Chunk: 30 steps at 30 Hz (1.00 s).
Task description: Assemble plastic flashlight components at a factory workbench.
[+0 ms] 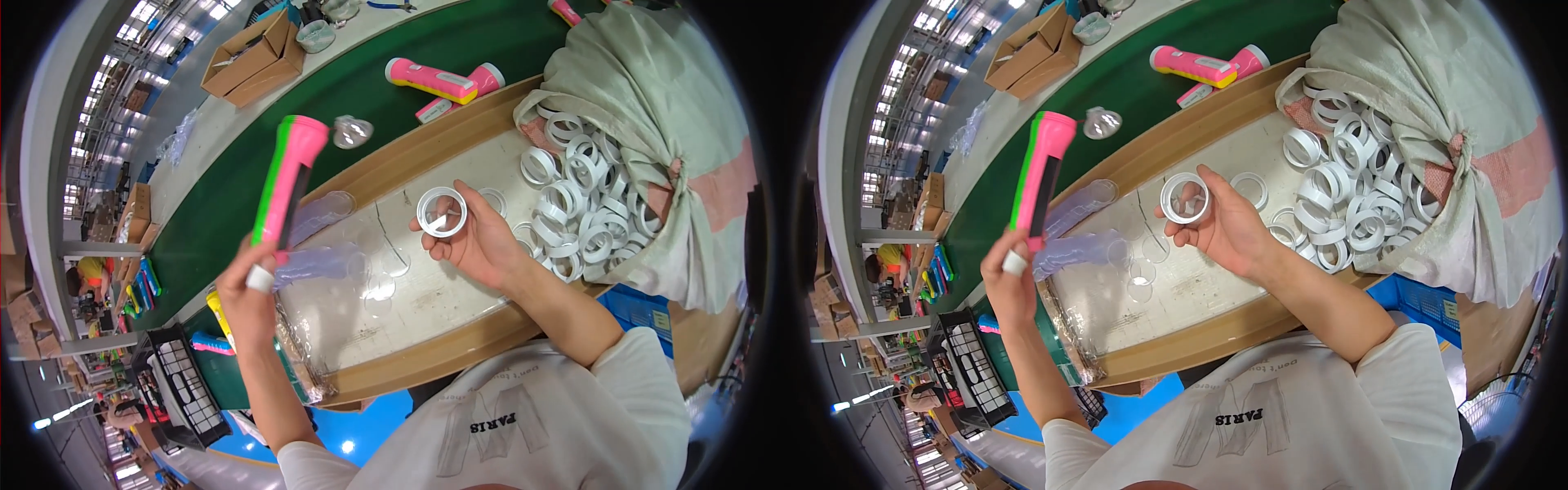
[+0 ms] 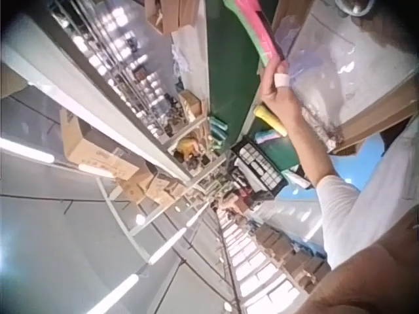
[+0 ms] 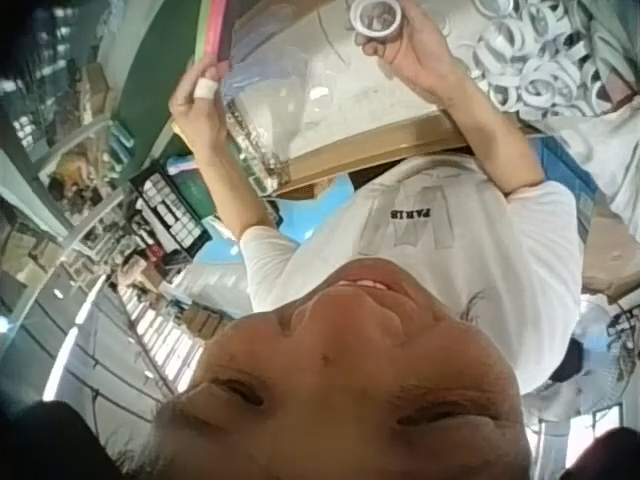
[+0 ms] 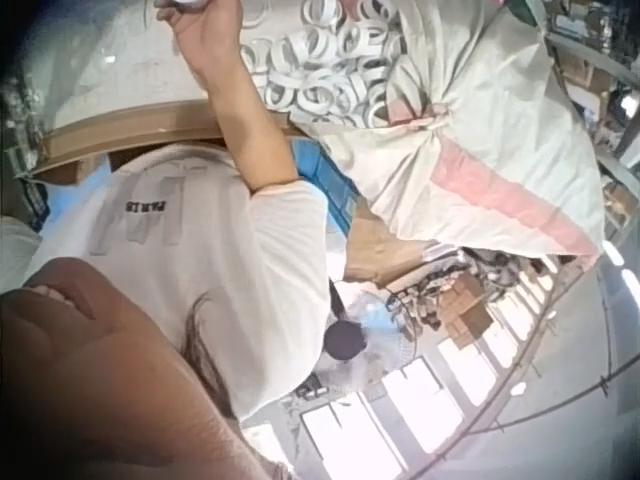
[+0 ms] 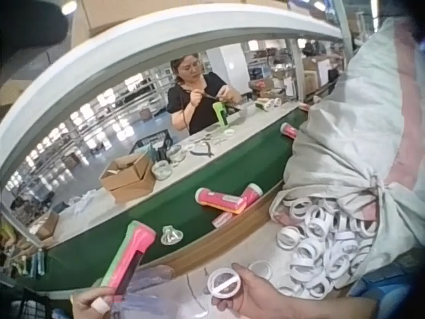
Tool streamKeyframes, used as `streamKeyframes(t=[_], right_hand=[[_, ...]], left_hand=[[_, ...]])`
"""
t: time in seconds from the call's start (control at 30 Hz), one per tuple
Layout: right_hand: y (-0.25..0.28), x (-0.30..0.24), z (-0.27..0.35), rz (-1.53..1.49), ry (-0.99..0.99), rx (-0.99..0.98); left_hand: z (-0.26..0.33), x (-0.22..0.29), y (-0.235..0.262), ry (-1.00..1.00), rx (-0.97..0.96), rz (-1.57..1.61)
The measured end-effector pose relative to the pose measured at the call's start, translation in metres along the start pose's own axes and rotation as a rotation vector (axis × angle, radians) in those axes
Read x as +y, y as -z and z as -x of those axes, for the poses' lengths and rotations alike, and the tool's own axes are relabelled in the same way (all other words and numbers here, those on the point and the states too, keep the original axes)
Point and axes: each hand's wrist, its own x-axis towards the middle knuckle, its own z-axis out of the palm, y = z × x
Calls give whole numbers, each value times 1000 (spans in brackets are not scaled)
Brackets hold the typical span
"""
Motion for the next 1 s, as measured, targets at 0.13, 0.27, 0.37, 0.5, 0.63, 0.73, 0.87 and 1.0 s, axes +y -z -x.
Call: streamKeyframes(t=[0.13,0.27,0.37,0.5,0.63,0.73,0.87,1.0], right_hand=[[-3,-3,6,13,26,7],[-7,-5,14,-9,87,3],[-3,-7,17,-10,81,-37],[-10,-10,24,-39,104,26],[-9,-8,23,56,204,-36],[-12,-11,26,212,305,-89],[-17,-13,33,348,291,-159],[-18,-10,35,594,408,-172]], left_hand=[[54,48,-33,-53,-150,-93],[83,73,-58,-145,-266,-305],[96,76,-67,-253,-340,-529],[106,89,-70,-346,-436,-724],[108,95,-75,-382,-495,-895],[108,95,-76,-398,-457,-892],[105,85,-84,-384,-326,-860],[104,59,-96,-328,-295,-652]])
